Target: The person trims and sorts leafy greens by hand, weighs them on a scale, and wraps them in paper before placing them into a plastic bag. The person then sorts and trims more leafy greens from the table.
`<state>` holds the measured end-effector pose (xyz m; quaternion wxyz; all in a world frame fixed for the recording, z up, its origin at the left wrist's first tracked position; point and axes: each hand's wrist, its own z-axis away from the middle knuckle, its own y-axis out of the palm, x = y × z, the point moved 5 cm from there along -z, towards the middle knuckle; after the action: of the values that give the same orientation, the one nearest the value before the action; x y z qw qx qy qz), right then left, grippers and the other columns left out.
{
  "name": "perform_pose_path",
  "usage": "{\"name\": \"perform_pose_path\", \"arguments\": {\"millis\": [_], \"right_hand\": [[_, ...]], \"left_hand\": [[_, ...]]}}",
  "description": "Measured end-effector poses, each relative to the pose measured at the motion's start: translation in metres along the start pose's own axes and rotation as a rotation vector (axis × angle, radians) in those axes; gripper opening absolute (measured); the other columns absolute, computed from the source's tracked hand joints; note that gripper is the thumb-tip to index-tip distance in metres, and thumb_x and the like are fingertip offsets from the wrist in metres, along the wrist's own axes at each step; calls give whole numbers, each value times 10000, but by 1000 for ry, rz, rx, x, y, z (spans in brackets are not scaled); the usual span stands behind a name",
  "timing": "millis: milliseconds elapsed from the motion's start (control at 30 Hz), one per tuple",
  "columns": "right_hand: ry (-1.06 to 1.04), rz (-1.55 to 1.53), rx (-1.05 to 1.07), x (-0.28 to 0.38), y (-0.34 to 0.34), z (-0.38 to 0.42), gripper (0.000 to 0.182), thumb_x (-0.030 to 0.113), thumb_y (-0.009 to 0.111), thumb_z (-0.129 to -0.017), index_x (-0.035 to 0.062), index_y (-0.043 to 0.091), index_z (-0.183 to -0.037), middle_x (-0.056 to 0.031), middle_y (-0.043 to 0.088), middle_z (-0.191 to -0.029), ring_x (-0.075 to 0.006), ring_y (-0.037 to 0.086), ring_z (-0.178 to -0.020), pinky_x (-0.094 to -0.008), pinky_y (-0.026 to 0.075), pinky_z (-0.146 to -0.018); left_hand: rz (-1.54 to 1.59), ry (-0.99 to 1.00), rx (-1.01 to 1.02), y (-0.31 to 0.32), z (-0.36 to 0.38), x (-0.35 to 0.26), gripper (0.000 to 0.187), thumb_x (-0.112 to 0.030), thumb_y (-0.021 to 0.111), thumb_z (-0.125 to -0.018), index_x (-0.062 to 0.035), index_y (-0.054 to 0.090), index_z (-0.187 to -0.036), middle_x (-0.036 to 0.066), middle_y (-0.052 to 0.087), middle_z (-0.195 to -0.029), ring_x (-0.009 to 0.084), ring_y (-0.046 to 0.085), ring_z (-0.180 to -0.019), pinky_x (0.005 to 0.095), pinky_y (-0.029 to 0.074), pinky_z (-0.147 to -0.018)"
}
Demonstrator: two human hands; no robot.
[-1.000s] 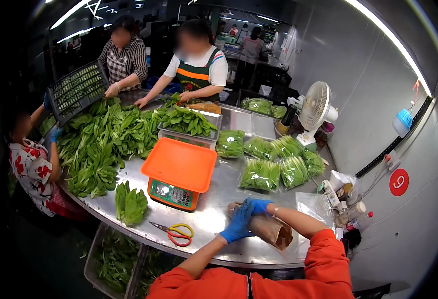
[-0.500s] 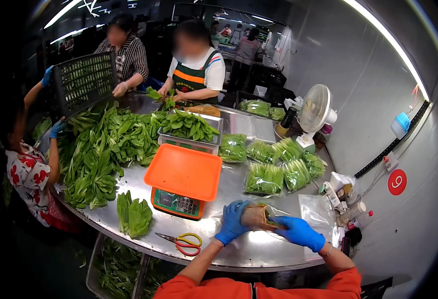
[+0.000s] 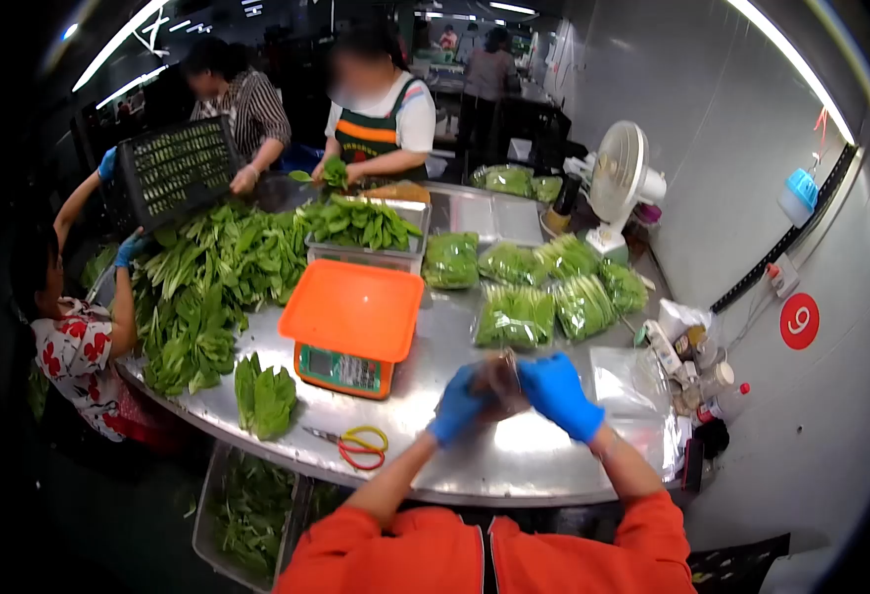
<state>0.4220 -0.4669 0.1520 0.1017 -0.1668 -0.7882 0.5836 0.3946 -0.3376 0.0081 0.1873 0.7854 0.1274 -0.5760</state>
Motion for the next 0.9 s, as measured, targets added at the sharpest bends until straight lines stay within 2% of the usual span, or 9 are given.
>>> {"name": "perform_pose_path", "arguments": {"millis": [33,100,167,233,300,433,633,733,900], "right_hand": [[56,33,33,-15,21,2,81,90,540,-667,105,540,-747,-108,531,-602,-277,523,-575,-357,382,-575],[26,-9,-23,-2,-26,9,78,92,540,-665,110,542,-741,-110,543,-626,-272,535,-597,-358,379,-596],[8,-89,-271,16,-82,19,44,128,543,-677,104,507,-671,-96,543,-586,-259,530,-546,-359,376,-582],[29,-64,-298,5,-72,19,48,123,545,-683,114,538,-729,-80,542,-589,-241,536,-564,-350,373,-599],[60,19,-92,-14,-13,11,124,113,583,-655,135,588,-777,-67,502,-559,-235,507,-544,-335,367,-598],[30,-134,-276,2,-75,33,77,139,583,-670,120,552,-737,-80,508,-566,-255,492,-530,-349,352,-570],[138,24,-2,-19,-20,16,74,169,595,-663,119,555,-699,-86,538,-600,-258,529,-573,-349,370,-549],[2,-73,-258,9,-92,42,133,129,599,-651,133,596,-783,-57,544,-598,-225,540,-584,-323,384,-580],[92,-18,-71,-21,-36,22,68,150,571,-664,130,524,-707,-69,489,-549,-236,512,-538,-334,370,-568]], "left_hand": [[94,-367,117,4,7,31,429,-91,676,-661,-59,512,-1056,113,475,-1099,190,527,-890,258,435,-714],[-16,-191,169,15,-8,-29,366,-71,650,-682,-58,528,-1028,84,515,-1039,180,516,-886,271,428,-746],[-435,460,-51,16,20,-103,255,-68,602,-721,-50,543,-969,42,568,-883,121,505,-818,250,425,-738],[-238,412,-26,16,14,-89,202,-77,562,-759,-46,550,-958,44,584,-823,123,526,-741,238,432,-708],[-84,-318,146,17,17,-20,238,-82,564,-765,-48,545,-1000,101,582,-903,204,559,-811,271,436,-744],[-241,249,136,25,17,-71,220,-74,508,-805,-27,549,-1017,26,585,-906,115,524,-832,256,425,-753],[-240,-284,258,19,-7,-10,226,-98,519,-787,-21,555,-997,15,575,-899,93,493,-825,255,426,-747],[-137,264,252,32,15,-88,252,-80,517,-777,-14,540,-1020,35,577,-931,105,506,-866,266,420,-781],[-96,-364,341,22,13,-2,301,-37,528,-753,-8,535,-1053,35,576,-982,117,496,-951,282,386,-852]]}}
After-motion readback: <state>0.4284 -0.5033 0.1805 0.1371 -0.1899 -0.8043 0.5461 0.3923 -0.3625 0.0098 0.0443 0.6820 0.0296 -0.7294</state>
